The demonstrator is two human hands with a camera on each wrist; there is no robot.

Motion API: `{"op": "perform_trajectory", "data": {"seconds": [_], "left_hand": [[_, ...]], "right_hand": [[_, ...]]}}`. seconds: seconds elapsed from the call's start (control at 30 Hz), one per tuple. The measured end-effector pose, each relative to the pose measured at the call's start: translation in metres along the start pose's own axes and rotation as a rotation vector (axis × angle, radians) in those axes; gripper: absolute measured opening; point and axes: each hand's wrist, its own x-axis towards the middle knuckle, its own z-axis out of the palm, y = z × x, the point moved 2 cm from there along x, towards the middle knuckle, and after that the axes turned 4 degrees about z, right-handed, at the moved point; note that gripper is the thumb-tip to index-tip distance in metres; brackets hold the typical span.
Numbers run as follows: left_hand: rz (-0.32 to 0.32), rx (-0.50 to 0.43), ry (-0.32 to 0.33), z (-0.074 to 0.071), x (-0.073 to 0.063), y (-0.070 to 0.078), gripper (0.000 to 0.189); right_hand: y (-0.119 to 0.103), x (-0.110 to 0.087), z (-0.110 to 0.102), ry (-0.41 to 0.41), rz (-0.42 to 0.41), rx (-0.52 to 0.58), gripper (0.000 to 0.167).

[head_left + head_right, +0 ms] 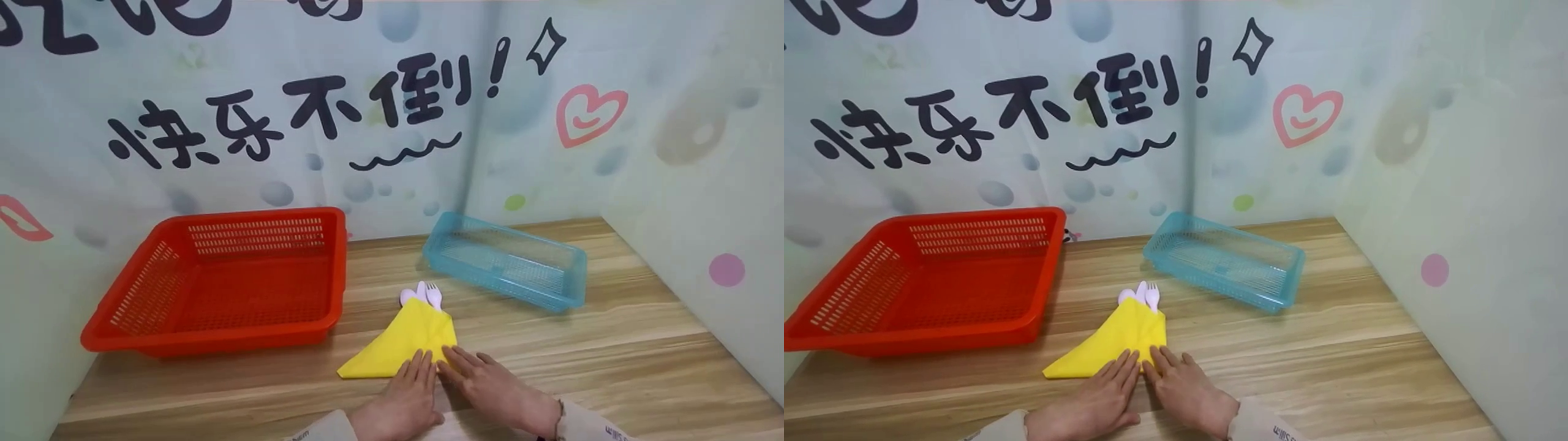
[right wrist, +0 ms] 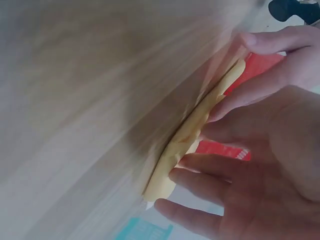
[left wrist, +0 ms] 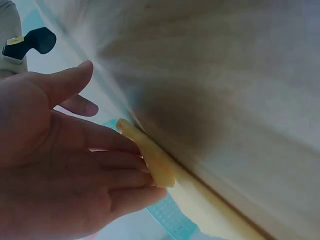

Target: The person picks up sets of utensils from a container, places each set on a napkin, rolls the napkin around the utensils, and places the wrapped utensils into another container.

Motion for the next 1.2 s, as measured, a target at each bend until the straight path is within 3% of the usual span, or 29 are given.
{"op": "perform_trajectory", "data": {"seconds": [0.1, 0.2, 0.33, 0.47, 0.67, 0.83, 1.0, 1.2], "left_hand": [[-0.016, -0.031, -0.037, 0.003, 0.004, -0.001, 0.074], [-0.031, -0.049, -0.044, 0.005, 0.006, -0.001, 0.077], [-0.082, -0.165, -0.054, 0.005, 0.005, -0.002, 0.082], [-0.129, -0.268, -0.068, 0.004, 0.003, -0.005, 0.086], [-0.125, -0.235, -0.06, 0.003, 0.002, -0.006, 0.089], [-0.123, -0.211, -0.034, 0.002, 0.0, -0.005, 0.091], [-0.147, -0.153, -0.022, 0.002, 0.0, -0.005, 0.093], [-0.181, -0.178, -0.077, 0.0, 0.003, -0.007, 0.092]], "right_hand": [[-0.005, -0.003, 0.001, -0.064, 0.021, 0.01, 0.049], [-0.008, -0.006, 0.004, -0.066, 0.023, -0.031, 0.056], [-0.006, -0.01, 0.009, -0.041, 0.026, -0.103, 0.056], [-0.004, -0.013, 0.009, -0.081, 0.045, -0.089, 0.059], [0.0, -0.009, 0.004, -0.047, 0.087, 0.085, 0.048], [0.003, -0.001, 0.003, -0.061, 0.053, 0.168, 0.044], [0.003, 0.003, 0.004, -0.094, 0.042, 0.164, 0.045], [0.004, 0.005, 0.004, -0.081, 0.042, 0.192, 0.045]]}}
